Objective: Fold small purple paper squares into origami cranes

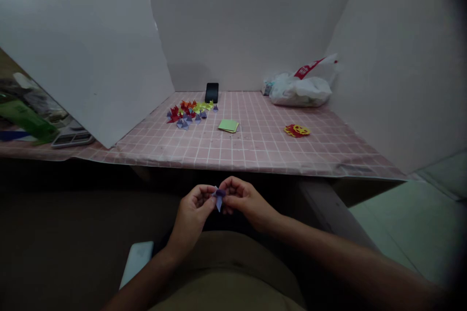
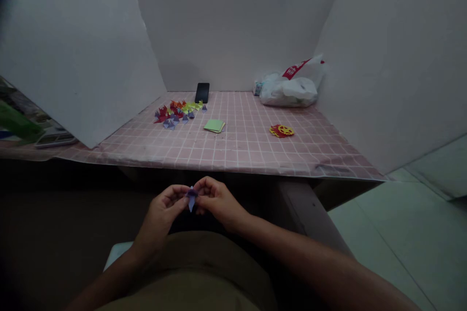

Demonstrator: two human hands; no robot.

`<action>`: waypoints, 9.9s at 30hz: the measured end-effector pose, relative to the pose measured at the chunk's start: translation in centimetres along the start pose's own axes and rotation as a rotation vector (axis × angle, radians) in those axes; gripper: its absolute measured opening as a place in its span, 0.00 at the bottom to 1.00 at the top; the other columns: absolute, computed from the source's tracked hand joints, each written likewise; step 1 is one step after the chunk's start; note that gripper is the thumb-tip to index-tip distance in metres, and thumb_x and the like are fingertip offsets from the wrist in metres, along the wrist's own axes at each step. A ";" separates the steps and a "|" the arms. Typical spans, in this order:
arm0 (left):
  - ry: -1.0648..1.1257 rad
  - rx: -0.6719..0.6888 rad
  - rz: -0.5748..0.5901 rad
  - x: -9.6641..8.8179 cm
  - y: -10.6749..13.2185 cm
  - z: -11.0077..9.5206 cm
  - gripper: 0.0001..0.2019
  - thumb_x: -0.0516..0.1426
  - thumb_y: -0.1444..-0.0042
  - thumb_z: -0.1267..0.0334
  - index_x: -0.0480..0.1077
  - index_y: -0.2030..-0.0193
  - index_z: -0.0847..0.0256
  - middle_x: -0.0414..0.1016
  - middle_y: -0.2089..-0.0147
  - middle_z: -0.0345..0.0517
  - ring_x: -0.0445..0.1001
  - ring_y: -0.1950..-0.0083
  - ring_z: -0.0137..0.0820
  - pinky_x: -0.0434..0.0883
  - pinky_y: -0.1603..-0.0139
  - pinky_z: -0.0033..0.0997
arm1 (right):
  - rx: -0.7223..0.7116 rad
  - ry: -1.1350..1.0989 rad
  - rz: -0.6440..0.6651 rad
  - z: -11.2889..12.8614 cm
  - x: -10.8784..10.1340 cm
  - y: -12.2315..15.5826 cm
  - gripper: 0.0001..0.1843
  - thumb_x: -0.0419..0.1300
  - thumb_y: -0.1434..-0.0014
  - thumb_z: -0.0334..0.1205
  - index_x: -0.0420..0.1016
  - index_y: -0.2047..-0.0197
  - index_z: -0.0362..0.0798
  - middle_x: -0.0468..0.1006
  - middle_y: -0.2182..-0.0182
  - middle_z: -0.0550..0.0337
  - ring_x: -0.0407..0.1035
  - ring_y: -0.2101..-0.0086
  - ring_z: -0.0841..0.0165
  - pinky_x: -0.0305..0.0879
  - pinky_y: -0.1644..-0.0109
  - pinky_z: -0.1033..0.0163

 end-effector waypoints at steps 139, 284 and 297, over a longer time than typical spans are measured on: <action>-0.123 0.025 0.017 0.3 0.8 0.5 0.11 0.61 0.47 0.55 0.74 0.70 0.63 0.72 0.72 0.40 0.67 0.70 0.28 0.64 0.68 0.26 | -0.242 0.473 -0.034 0.8 -0.2 0.6 0.14 0.56 0.37 0.43 0.68 0.72 0.46 0.66 0.79 0.65 0.59 0.78 0.74 0.55 0.74 0.68; -0.122 0.003 0.018 1.0 0.7 0.7 0.09 0.61 0.47 0.58 0.74 0.68 0.63 0.72 0.74 0.40 0.67 0.73 0.26 0.64 0.71 0.25 | -0.120 0.263 -0.079 0.5 -0.3 0.4 0.11 0.60 0.42 0.44 0.68 0.70 0.46 0.68 0.81 0.67 0.61 0.81 0.76 0.56 0.77 0.68; 0.061 -0.020 0.087 1.4 0.5 1.2 0.09 0.63 0.49 0.62 0.72 0.62 0.63 0.77 0.67 0.43 0.74 0.66 0.29 0.70 0.62 0.29 | -0.073 0.122 -0.111 -0.1 -0.6 0.2 0.10 0.61 0.43 0.43 0.66 0.70 0.47 0.69 0.81 0.68 0.61 0.82 0.76 0.56 0.77 0.68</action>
Point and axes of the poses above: each hand's wrist, its own y-axis away from the middle knuckle, its own x-axis out of the palm, z = x × y, the point moved 5 cm from there along -y, towards the middle knuckle
